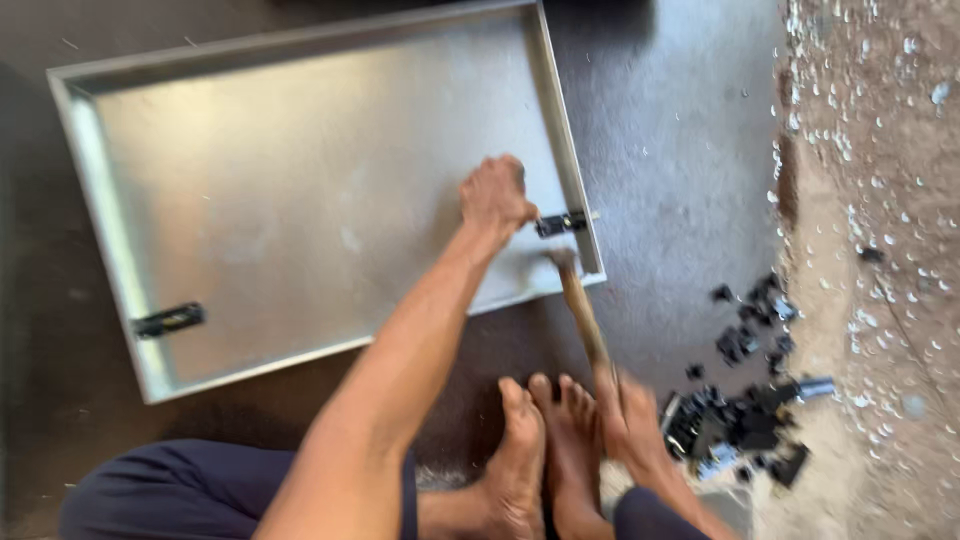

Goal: The person positions small black brackets on the rim of a metal tray and secures them by tapping them into place with a hammer. They then lift the completed tray and place it onto a stack of similar trays.

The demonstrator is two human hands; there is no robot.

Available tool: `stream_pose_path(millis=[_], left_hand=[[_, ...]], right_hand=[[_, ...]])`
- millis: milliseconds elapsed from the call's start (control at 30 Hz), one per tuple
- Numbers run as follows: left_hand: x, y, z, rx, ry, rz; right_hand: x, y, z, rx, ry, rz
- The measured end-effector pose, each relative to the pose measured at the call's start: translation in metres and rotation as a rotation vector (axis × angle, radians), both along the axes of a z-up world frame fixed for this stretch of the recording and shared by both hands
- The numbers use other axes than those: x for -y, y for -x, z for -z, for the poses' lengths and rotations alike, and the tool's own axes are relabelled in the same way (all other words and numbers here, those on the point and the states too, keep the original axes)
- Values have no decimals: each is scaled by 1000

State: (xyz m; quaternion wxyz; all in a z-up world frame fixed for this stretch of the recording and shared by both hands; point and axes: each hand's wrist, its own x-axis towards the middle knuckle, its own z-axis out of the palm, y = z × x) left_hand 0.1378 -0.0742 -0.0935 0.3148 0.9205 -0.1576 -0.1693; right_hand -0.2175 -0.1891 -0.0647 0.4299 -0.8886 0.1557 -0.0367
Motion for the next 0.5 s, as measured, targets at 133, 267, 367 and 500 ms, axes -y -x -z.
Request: stream_pose_path(millis=[133,267,367,500], left_hand=[[-2,17,-3,-6,-38,56],[20,33,-4,-155,-58,104],[26,33,-9,-175,15,10],[3,58,-23,-55,180,-90]], right_hand=[[13,69,19,-370,70,285],[71,84,13,-566,326,327],[80,66,-9,-519,579,314],[41,-1,-30,81,715,-13]])
